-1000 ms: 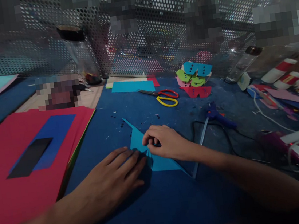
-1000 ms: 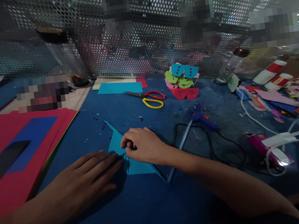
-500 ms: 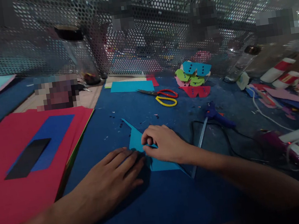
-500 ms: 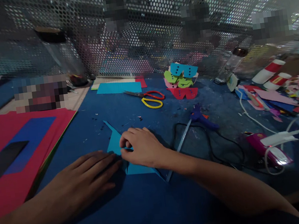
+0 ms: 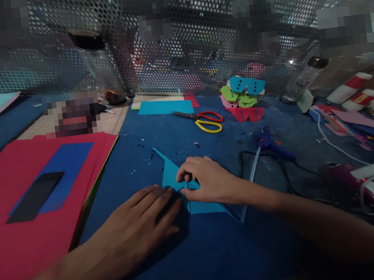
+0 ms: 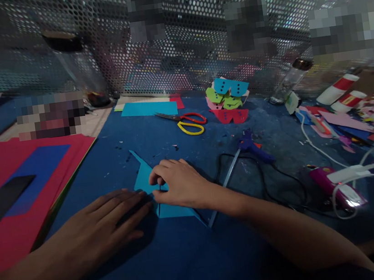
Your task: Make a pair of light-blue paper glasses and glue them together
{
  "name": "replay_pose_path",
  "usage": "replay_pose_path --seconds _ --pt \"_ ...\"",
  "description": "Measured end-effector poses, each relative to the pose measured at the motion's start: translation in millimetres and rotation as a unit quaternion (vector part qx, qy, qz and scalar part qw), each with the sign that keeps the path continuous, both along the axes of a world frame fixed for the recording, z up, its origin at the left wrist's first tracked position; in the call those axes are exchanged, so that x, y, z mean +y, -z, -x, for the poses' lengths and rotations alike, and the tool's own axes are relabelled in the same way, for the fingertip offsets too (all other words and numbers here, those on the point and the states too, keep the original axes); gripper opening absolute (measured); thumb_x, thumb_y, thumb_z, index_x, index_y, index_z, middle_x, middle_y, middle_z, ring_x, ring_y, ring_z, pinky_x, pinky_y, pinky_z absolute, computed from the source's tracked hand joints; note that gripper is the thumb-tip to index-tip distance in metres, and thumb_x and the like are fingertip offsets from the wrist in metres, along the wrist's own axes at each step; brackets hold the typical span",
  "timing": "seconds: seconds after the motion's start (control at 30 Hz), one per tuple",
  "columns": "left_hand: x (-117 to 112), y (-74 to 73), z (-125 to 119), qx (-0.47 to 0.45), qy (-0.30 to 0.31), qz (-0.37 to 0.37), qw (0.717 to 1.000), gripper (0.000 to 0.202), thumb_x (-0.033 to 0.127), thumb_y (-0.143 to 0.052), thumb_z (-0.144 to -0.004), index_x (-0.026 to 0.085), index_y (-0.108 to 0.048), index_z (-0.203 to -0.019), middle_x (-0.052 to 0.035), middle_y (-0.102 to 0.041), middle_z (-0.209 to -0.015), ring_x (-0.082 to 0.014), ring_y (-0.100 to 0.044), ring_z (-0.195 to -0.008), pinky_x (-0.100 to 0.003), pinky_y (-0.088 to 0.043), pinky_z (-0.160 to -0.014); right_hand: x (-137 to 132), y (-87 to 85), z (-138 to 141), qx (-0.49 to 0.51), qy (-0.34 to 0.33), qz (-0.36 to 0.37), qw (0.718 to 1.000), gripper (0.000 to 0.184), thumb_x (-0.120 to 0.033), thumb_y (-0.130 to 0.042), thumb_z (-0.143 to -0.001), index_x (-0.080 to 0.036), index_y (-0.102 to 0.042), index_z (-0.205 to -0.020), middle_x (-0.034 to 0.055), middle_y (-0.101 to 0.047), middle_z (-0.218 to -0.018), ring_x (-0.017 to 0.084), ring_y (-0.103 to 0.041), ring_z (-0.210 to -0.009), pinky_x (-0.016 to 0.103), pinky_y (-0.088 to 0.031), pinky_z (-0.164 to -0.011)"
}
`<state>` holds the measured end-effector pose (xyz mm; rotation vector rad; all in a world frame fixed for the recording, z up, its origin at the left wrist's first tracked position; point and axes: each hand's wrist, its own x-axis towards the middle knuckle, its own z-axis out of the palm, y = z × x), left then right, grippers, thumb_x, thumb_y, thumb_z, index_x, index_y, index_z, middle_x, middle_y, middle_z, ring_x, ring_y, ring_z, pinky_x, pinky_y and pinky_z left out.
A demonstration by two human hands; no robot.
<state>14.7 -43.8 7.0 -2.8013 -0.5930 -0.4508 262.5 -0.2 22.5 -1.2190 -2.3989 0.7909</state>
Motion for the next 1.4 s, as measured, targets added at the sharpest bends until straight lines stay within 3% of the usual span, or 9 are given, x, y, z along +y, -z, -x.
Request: replay_pose_path --seconds 0.3,0.4,0.5,0.73,0.8,0.87,1.07,1.2,1.4 --pt "-3.5 4.1 3.3 0.014 0.0 -0.02 1.0 0.042 0.036 -0.041 -0.112 0.012 -0.069 -0.133 -0.0189 -0.076 -0.128 -0.0325 -0.073 -0.111 -0.05 -0.056 -0.1 6.7 2.0 -1.6 0.035 0.013 0.023 0.999 0.019 -0.01 -0.061 -0.087 -0.021 -0.068 -0.101 -0.0014 -0.068 -0.097 0.012 -0.062 -0.081 0.029 -0.042 -0.079" --pt "-2.8 2.5 3.4 -0.006 0.001 -0.014 1.0 0.038 0.035 -0.045 -0.111 0.012 -0.07 -0.13 -0.0183 -0.076 -0.128 -0.0319 -0.074 -0.111 -0.049 -0.058 -0.099 6.7 0.2 -4.9 0.04 0.054 0.019 0.998 0.012 -0.014 -0.06 -0.093 -0.02 -0.068 -0.101 0.0007 -0.068 -0.099 0.012 -0.062 -0.081 0.027 -0.044 -0.075" --pt "0.7 -0.1 3.9 -0.051 0.004 0.009 0.999 0.029 0.028 -0.055 -0.108 0.013 -0.073 -0.125 -0.0149 -0.078 -0.125 -0.0289 -0.075 -0.108 -0.046 -0.058 -0.099 3.1 -2.3 -6.3 -0.035 0.083 -0.033 0.995 0.004 -0.019 -0.064 -0.096 -0.02 -0.068 -0.094 0.0023 -0.067 -0.097 0.016 -0.06 -0.087 0.031 -0.042 -0.079" --pt "20.8 -5.4 9.5 -0.148 -0.025 0.064 0.987 0.021 0.019 -0.057 -0.105 0.019 -0.073 -0.119 -0.0065 -0.081 -0.115 -0.0209 -0.076 -0.101 -0.037 -0.059 -0.091 -6.8 -5.7 -2.2 -0.098 0.085 -0.054 0.99 0.015 -0.035 -0.071 -0.098 -0.021 -0.068 -0.092 0.0036 -0.066 -0.099 0.02 -0.058 -0.091 0.035 -0.038 -0.081" --pt "28.5 -4.9 11.2 -0.162 -0.053 0.087 0.981 0.021 0.018 -0.057 -0.105 0.019 -0.072 -0.119 -0.0074 -0.08 -0.117 -0.0216 -0.074 -0.106 -0.037 -0.059 -0.091 -8.1 -5.6 -1.1 -0.103 0.082 -0.048 0.99 0.015 -0.034 -0.071 -0.098 -0.021 -0.067 -0.092 0.0039 -0.066 -0.1 0.02 -0.058 -0.092 0.035 -0.038 -0.081" --pt "36.0 -3.3 12.0 -0.17 -0.073 0.105 0.977 0.023 0.019 -0.057 -0.105 0.018 -0.072 -0.122 -0.0091 -0.078 -0.124 -0.0236 -0.07 -0.117 -0.04 -0.057 -0.1 -8.9 -5.6 -0.3 -0.108 0.083 -0.044 0.99 0.014 -0.034 -0.072 -0.098 -0.021 -0.067 -0.093 0.0042 -0.066 -0.101 0.021 -0.059 -0.094 0.036 -0.039 -0.081" --pt "51.8 11.1 10.2 -0.129 -0.097 0.148 0.976 0.04 0.024 -0.051 -0.107 0.02 -0.063 -0.146 -0.0118 -0.063 -0.152 -0.0292 -0.048 -0.149 -0.055 -0.047 -0.118 -8.7 -6.5 1.1 -0.088 0.081 -0.018 0.993 0.014 -0.034 -0.071 -0.098 -0.02 -0.068 -0.096 0.0037 -0.067 -0.101 0.019 -0.06 -0.092 0.035 -0.04 -0.082" --pt "56.1 18.1 10.1 -0.105 -0.095 0.145 0.979 0.034 0.024 -0.052 -0.106 0.02 -0.07 -0.134 -0.012 -0.066 -0.148 -0.0303 -0.049 -0.148 -0.059 -0.045 -0.118 -7.5 -4.8 0.6 -0.068 0.069 -0.015 0.995 0.012 -0.031 -0.067 -0.1 -0.02 -0.069 -0.095 0.003 -0.066 -0.099 0.017 -0.06 -0.09 0.033 -0.041 -0.081" --pt "56.9 13.6 12.1 -0.124 -0.096 0.145 0.977 0.02 0.023 -0.053 -0.106 0.019 -0.073 -0.11 -0.0108 -0.071 -0.14 -0.0282 -0.058 -0.14 -0.057 -0.044 -0.119 -8.2 -3.8 -0.4 -0.07 0.06 -0.02 0.996 0.014 -0.032 -0.069 -0.098 -0.019 -0.068 -0.093 0.0024 -0.066 -0.096 0.017 -0.058 -0.088 0.031 -0.038 -0.077"
